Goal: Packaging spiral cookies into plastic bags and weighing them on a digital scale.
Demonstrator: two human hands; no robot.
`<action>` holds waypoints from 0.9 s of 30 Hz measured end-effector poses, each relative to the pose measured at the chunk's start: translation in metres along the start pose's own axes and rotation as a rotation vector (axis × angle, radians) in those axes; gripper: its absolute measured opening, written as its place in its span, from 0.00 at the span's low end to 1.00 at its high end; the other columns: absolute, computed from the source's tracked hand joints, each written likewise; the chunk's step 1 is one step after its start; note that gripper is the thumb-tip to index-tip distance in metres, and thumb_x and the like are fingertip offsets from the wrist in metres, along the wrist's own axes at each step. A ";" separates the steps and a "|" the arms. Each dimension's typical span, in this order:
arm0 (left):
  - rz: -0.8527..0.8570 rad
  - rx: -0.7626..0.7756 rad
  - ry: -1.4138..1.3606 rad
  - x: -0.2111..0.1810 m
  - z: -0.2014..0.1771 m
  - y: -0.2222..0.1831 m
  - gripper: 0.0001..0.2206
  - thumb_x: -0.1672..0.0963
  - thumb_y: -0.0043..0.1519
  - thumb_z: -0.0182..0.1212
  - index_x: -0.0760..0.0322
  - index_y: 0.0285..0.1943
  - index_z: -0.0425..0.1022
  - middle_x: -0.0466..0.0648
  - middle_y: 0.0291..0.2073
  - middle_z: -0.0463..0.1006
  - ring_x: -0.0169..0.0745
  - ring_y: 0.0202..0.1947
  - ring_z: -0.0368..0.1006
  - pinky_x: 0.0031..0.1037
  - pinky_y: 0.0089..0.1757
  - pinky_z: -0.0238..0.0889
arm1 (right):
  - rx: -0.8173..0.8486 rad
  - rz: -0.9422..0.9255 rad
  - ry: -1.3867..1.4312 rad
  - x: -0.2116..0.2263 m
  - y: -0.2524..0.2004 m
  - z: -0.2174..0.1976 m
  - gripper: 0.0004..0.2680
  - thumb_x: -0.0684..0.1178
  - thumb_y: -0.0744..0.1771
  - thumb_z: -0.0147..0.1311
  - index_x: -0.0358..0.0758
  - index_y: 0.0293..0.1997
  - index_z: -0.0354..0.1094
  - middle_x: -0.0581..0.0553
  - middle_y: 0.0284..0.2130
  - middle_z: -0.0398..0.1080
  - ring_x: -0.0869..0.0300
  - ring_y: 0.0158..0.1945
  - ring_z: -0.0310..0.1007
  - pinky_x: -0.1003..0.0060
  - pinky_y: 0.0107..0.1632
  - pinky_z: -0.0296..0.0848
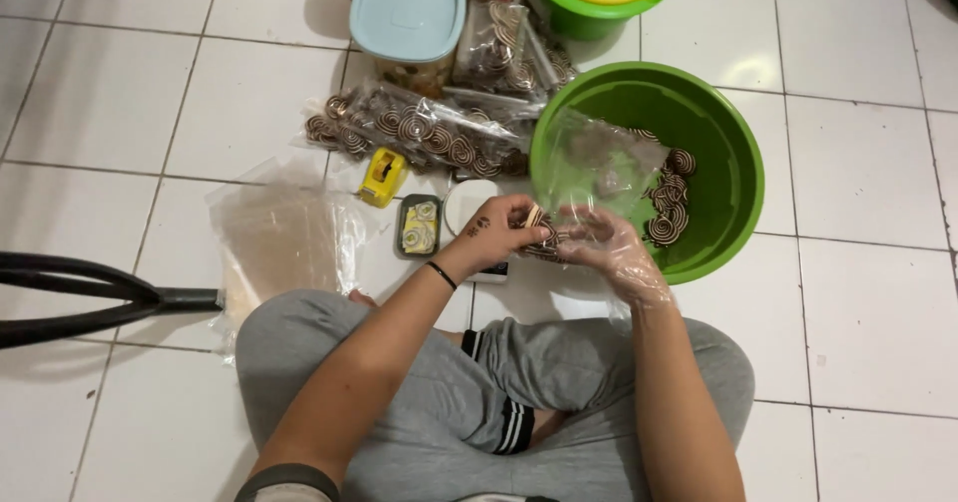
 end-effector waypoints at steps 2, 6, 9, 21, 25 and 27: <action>-0.009 0.014 -0.063 0.005 0.003 0.011 0.18 0.60 0.58 0.71 0.71 0.56 0.74 0.60 0.44 0.81 0.45 0.40 0.78 0.31 0.36 0.78 | -0.057 -0.037 0.051 -0.008 0.007 -0.007 0.24 0.40 0.58 0.70 0.35 0.59 0.69 0.36 0.46 0.73 0.52 0.51 0.68 0.56 0.55 0.73; -0.003 0.076 -0.247 0.005 0.008 0.031 0.25 0.64 0.56 0.70 0.72 0.63 0.70 0.57 0.45 0.81 0.45 0.42 0.79 0.33 0.40 0.79 | -0.178 -0.069 0.235 -0.025 0.022 -0.030 0.17 0.39 0.60 0.67 0.36 0.54 0.73 0.42 0.41 0.74 0.59 0.44 0.74 0.61 0.49 0.77; 0.015 0.115 -0.234 -0.014 0.012 0.027 0.22 0.65 0.57 0.67 0.70 0.61 0.72 0.51 0.44 0.80 0.38 0.41 0.79 0.26 0.39 0.79 | -0.188 -0.038 0.291 -0.022 0.021 -0.039 0.14 0.40 0.61 0.66 0.37 0.50 0.75 0.41 0.40 0.75 0.58 0.41 0.76 0.59 0.45 0.79; -0.044 0.009 -0.183 0.012 0.011 0.051 0.12 0.61 0.56 0.73 0.65 0.45 0.75 0.48 0.39 0.80 0.41 0.36 0.81 0.31 0.33 0.81 | -0.177 0.045 0.356 -0.060 0.050 -0.057 0.13 0.40 0.60 0.70 0.34 0.46 0.76 0.41 0.35 0.75 0.55 0.37 0.77 0.57 0.38 0.81; -0.085 -0.029 -0.074 0.021 0.017 0.061 0.12 0.63 0.56 0.69 0.67 0.48 0.76 0.56 0.39 0.82 0.51 0.34 0.82 0.36 0.32 0.81 | -0.207 0.055 0.341 -0.057 0.044 -0.053 0.11 0.39 0.60 0.68 0.36 0.44 0.75 0.43 0.34 0.75 0.60 0.34 0.77 0.60 0.36 0.81; -0.128 -0.117 0.058 0.021 0.022 0.064 0.13 0.60 0.50 0.70 0.65 0.44 0.79 0.48 0.35 0.81 0.40 0.37 0.79 0.31 0.36 0.77 | -0.234 0.154 0.255 -0.059 0.040 -0.052 0.12 0.43 0.59 0.71 0.36 0.42 0.74 0.44 0.31 0.74 0.58 0.34 0.75 0.54 0.41 0.80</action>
Point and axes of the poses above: each hand's wrist, its own y-axis towards the middle knuckle, its own z-axis out of the palm, x = y × z, the point moved 4 cm from there along y, towards the middle knuckle
